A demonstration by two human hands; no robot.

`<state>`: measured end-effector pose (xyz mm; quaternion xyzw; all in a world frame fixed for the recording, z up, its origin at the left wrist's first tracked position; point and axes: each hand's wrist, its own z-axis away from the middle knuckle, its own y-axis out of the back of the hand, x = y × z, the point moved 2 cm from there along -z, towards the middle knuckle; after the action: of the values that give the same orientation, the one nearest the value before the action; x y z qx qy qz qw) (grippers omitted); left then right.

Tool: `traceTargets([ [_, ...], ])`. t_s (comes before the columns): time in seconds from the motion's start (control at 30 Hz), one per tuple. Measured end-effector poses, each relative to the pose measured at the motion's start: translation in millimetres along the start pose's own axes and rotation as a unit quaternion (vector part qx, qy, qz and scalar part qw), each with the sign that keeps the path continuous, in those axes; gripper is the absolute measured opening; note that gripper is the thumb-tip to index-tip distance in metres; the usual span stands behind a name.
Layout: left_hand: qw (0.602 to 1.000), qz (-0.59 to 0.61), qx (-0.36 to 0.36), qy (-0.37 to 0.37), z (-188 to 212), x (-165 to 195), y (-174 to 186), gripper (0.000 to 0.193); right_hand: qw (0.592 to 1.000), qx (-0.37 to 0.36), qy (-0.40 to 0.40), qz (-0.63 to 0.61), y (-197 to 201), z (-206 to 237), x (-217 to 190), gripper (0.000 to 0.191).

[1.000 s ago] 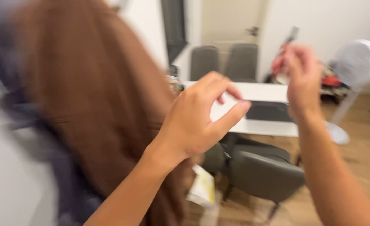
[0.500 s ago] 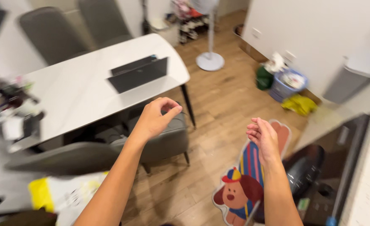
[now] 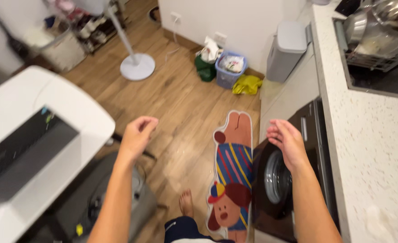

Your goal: The person puts away a gray garment on a hook, picks up trash from the floor into a bin, and handles headphones on a chair. They then wipe the seat of a gray dining chair with a tissue, discard the tissue in the bin, and push the chairs under the table before walking to the kitchen counter.

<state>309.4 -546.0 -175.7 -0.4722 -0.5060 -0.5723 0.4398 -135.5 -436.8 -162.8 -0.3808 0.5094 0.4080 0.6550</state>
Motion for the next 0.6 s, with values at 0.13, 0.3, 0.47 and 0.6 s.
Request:
traceTargets([
  [0.13,0.999,-0.024,-0.019,0.013,-107,10,-11,0.026,0.999,0.026,-0.028,-0.008,-8,-61,-10,0.033],
  [0.3,0.996,-0.018,-0.086,0.008,-237,6,-56,0.028,0.995,0.067,-0.070,-0.021,-2,-145,-7,0.034],
  [0.47,0.991,-0.043,-0.128,-0.024,-380,-17,-121,0.029,0.991,0.079,-0.095,-0.054,4,-273,3,0.034],
  [0.6,0.988,-0.029,-0.153,0.005,-488,-25,-173,0.029,0.988,0.061,-0.101,-0.098,11,-406,0,0.035],
])
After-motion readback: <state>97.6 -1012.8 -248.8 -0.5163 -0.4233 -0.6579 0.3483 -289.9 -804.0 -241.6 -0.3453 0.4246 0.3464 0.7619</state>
